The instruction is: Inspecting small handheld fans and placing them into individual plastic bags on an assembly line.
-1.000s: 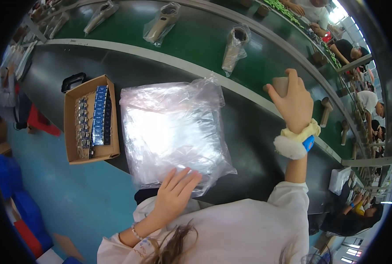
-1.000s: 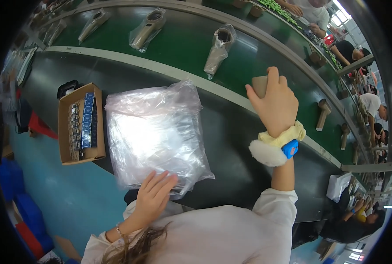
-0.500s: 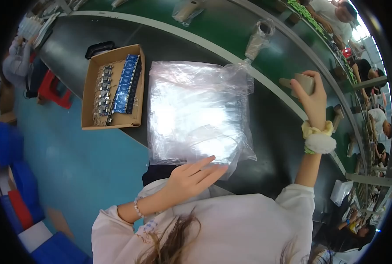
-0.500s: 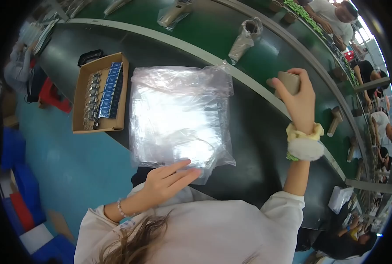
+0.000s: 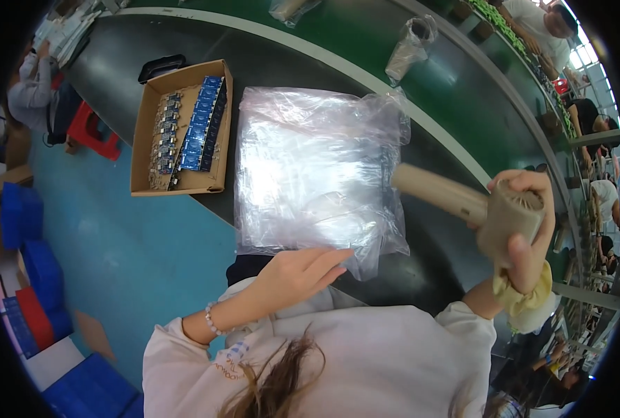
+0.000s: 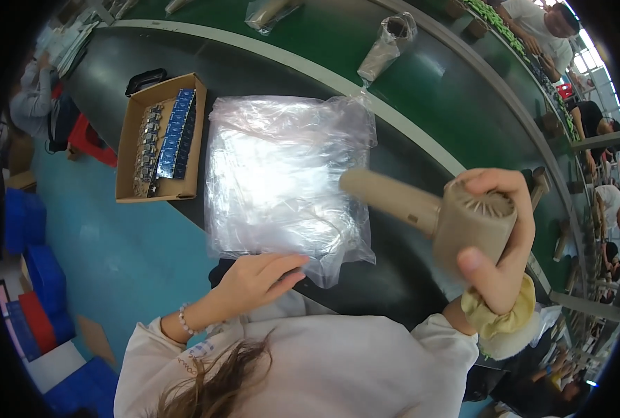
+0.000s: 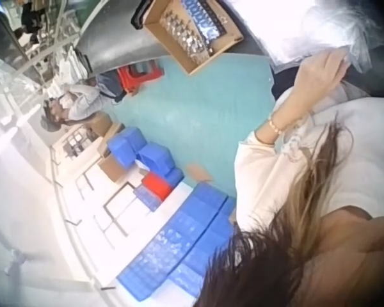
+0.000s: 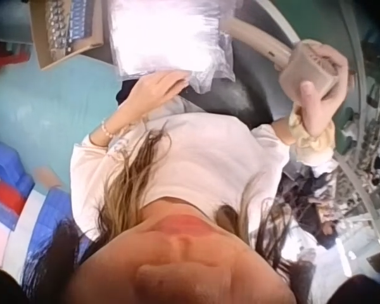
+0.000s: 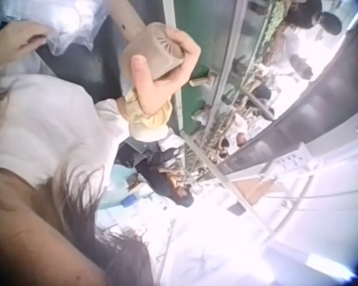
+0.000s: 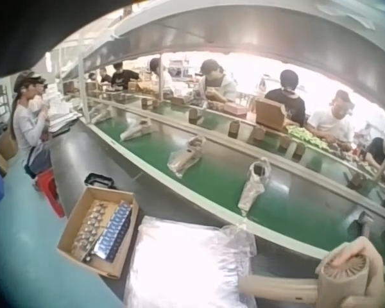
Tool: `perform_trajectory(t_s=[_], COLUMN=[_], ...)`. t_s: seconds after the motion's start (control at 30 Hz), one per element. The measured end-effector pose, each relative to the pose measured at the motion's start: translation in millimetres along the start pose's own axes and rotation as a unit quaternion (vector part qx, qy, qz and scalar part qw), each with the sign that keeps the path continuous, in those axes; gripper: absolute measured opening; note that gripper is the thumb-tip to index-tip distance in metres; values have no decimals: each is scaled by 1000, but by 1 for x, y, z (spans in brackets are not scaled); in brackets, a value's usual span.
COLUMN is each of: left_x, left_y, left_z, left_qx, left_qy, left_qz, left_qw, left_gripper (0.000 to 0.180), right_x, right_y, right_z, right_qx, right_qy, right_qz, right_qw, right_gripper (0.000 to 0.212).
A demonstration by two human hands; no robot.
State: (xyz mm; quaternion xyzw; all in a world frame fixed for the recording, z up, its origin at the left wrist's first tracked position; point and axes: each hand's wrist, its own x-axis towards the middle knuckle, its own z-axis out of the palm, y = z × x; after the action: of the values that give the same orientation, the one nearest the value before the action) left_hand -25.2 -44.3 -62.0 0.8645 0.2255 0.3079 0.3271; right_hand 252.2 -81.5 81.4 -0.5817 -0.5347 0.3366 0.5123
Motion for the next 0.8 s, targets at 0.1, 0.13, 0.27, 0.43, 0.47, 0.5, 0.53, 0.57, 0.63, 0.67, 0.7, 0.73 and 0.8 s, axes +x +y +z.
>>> perform_trajectory(t_s=[0.1, 0.13, 0.27, 0.43, 0.47, 0.5, 0.53, 0.57, 0.63, 0.67, 0.7, 0.73, 0.8], left_x=[2, 4, 8, 14, 14, 13, 15, 18, 21, 22, 23, 25, 30], left_y=[-7, -6, -7, -14, -15, -16, -15, -13, -7, -5, -3, 0, 3], left_z=[2, 2, 4, 0, 1, 1, 0, -1, -1, 0, 0, -1, -4], left_qx=[32, 31, 26, -58, -63, -67, -68, -75, -81, -86, -89, -90, -49], left_qy=[-5, -5, -1, -24, -11, 2, 1, 10, 19, 37, 54, 53, 83], left_qz=[29, 29, -1, -23, -16, -10, -10, -19, -28, -52, -75, -75, -70], left_qw=[999, 999, 1000, 998, 998, 998, 998, 997, 996, 994, 992, 992, 993], left_gripper=[35, 35, 22, 17, 18, 19, 19, 21, 22, 23, 24, 24, 29], right_x=[-7, -8, -9, -9, -10, -10, -11, -11, -13, -13, -13, -13, -15], right_y=[0, 2, 1, -8, -9, -10, -11, -11, -12, -11, -11, -11, -10], right_z=[-5, -10, -11, 3, 7, 13, 15, 16, 19, 20, 20, 20, 20], right_qx=[31, 32, 31, 27, 23, 21, 21, 11, 8, 8, 1, -7, -6], right_qy=[-64, -109, -212, -286, -300, -301, -301, -303, -296, -296, -292, -287, -283], right_qz=[-12, -44, -88, -50, -41, -26, -26, -20, -1, 0, -2, -3, 0], right_qw=[997, 992, 973, 956, 953, 953, 953, 953, 955, 955, 956, 958, 959], right_gripper=[66, 67, 71, 65, 63, 60, 60, 61, 60, 60, 59, 59, 58])
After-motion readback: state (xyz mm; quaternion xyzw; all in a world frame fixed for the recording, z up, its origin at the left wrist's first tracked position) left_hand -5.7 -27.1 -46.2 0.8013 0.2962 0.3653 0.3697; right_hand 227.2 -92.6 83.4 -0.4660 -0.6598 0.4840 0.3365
